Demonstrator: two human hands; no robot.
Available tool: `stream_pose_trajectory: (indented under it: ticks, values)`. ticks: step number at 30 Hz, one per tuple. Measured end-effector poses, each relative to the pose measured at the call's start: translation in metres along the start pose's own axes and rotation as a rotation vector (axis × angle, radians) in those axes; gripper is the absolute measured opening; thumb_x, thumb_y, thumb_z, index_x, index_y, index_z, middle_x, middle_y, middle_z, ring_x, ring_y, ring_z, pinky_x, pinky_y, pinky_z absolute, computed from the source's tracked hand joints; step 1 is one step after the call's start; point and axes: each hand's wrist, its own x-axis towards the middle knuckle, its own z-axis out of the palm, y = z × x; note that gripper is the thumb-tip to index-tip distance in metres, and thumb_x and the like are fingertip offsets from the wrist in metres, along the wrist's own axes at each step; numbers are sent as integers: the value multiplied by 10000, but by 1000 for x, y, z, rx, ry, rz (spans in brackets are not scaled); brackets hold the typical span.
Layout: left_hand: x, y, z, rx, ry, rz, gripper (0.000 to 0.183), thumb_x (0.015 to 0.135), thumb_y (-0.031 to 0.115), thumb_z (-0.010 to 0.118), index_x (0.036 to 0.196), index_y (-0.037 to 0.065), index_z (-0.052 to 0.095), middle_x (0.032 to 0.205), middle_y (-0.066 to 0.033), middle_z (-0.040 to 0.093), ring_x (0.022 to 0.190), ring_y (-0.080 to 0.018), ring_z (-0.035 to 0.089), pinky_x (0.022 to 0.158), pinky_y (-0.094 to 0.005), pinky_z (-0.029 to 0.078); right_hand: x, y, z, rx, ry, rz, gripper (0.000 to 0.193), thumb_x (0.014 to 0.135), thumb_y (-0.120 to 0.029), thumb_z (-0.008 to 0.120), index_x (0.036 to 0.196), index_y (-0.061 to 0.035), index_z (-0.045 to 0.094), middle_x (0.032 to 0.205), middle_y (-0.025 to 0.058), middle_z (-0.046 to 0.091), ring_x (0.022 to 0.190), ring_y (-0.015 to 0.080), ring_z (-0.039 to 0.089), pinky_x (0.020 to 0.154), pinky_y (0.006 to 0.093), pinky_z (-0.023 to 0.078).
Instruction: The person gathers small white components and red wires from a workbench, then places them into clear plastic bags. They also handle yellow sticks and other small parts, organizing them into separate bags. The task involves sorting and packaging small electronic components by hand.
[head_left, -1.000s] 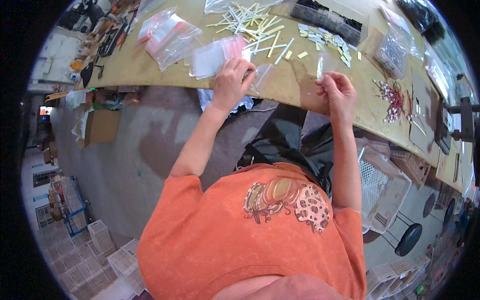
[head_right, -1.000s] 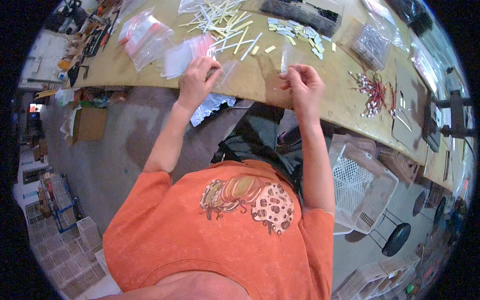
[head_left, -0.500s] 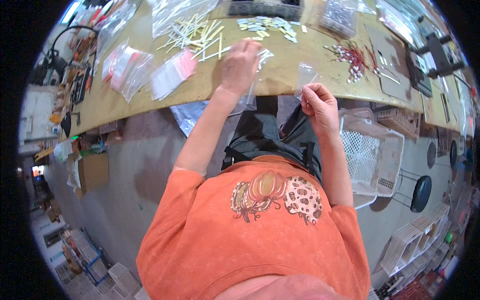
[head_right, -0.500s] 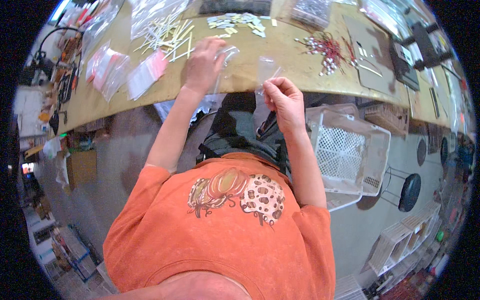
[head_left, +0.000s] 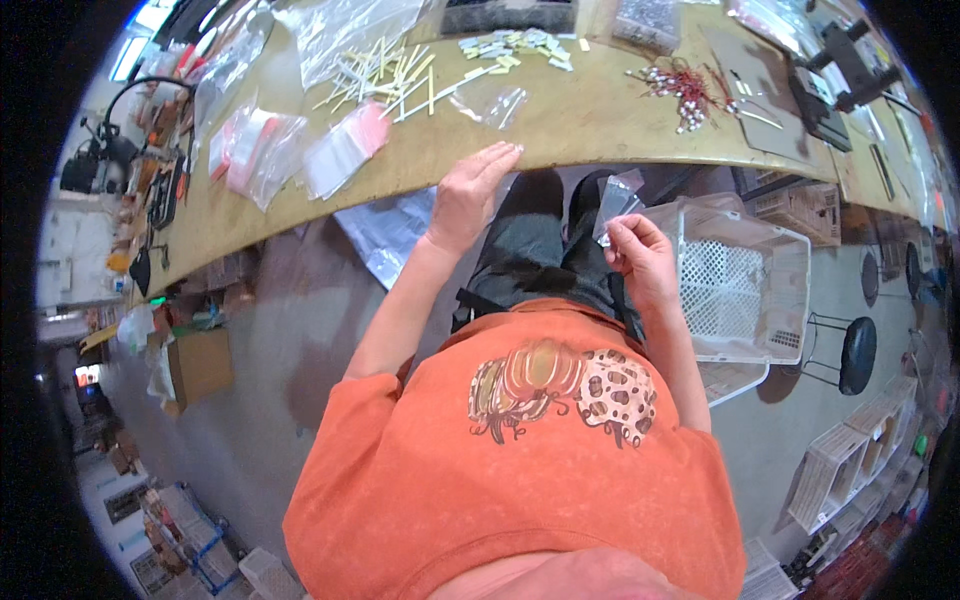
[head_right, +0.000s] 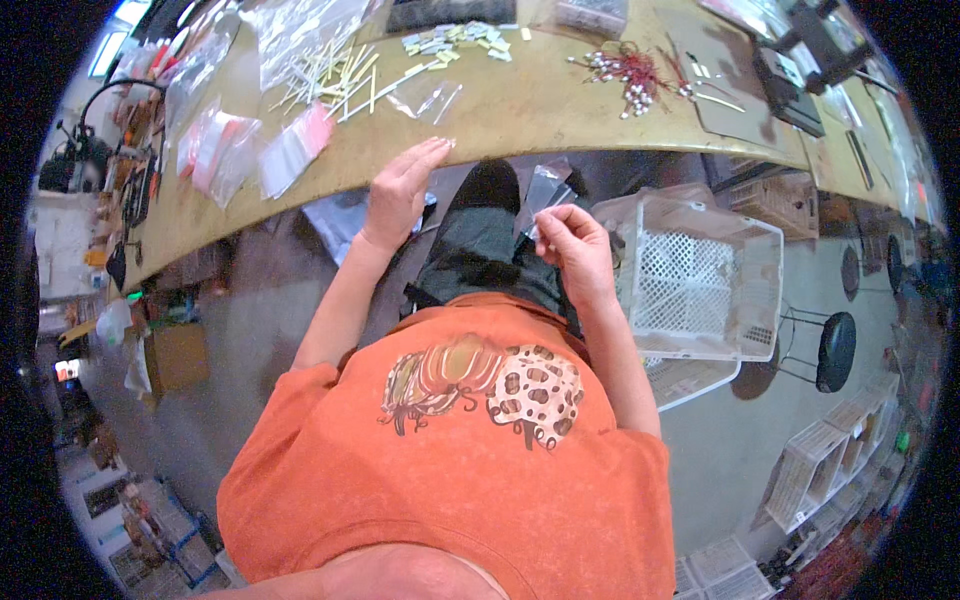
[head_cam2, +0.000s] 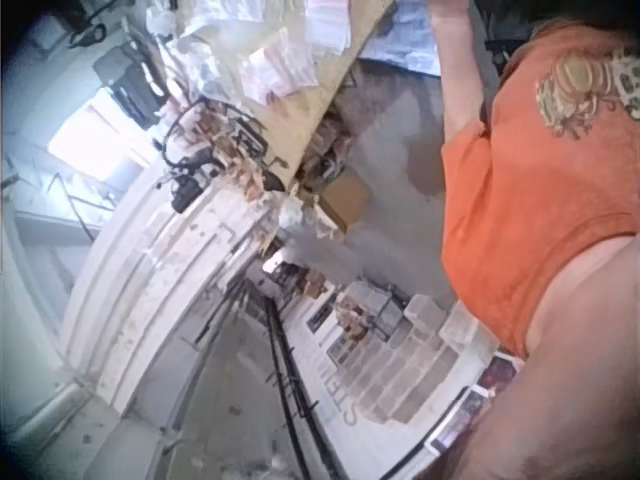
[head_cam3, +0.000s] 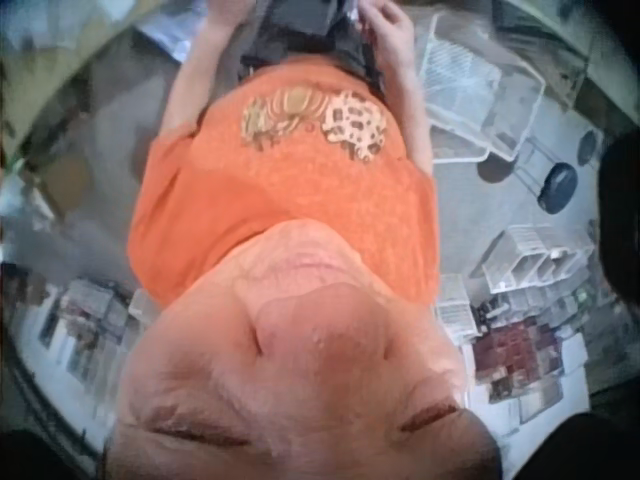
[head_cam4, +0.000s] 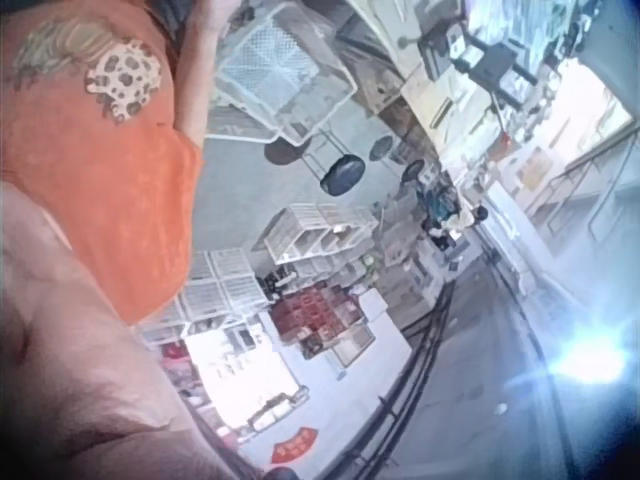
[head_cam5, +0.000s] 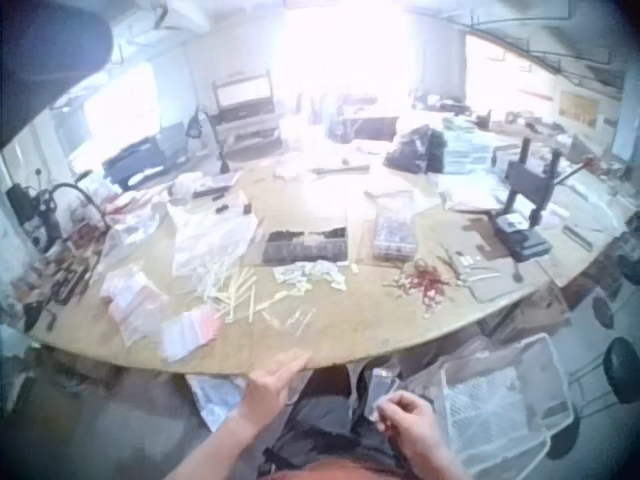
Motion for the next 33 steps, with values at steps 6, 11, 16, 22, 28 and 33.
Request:
stream_pose_trajectory:
  ticks: [6,11,16,22,28,33]
  values:
    - [59,16,8,290,194,107,475,798,48,678,1265,81,596,1242,-131,634,1060,-338,638,936,-404,513,-4,-18,12,-94,-26,-50,104,923,-156,688,899,-59,664,735,8,660,590,65,598,508,186,410]
    - [39,81,2,-842,-176,-339,541,827,142,766,1297,42,517,1144,-87,601,894,-156,635,781,-310,531,-16,-27,7,-78,-5,-146,99,936,-146,671,912,-52,652,762,32,681,597,82,621,495,193,424]
    - [-2,103,25,-1222,-237,-566,156,931,109,684,1036,25,606,860,8,628,768,-51,570,694,-207,470,-24,-12,20,-151,-163,-104,137,982,-169,604,931,-44,632,815,42,697,631,90,655,514,199,466]
    - [-8,106,21,-1030,-207,-528,88,936,91,670,909,10,650,804,20,647,755,-30,574,677,-194,477,-29,-15,12,-206,-175,-103,162,991,-175,587,926,-34,630,833,53,709,638,95,661,513,200,473]
    - [-11,91,36,-1098,-102,-717,159,963,185,633,924,31,640,736,26,582,636,-30,491,562,-189,386,-36,-20,8,-111,-248,-24,174,991,-146,575,989,7,659,844,89,720,588,92,642,456,176,454]
    - [-27,62,67,-1158,29,-849,81,957,118,634,960,38,622,793,14,597,646,-31,485,562,-193,394,-31,-10,-7,-89,-87,22,149,971,-154,609,929,-23,665,757,55,705,526,69,606,430,168,413]
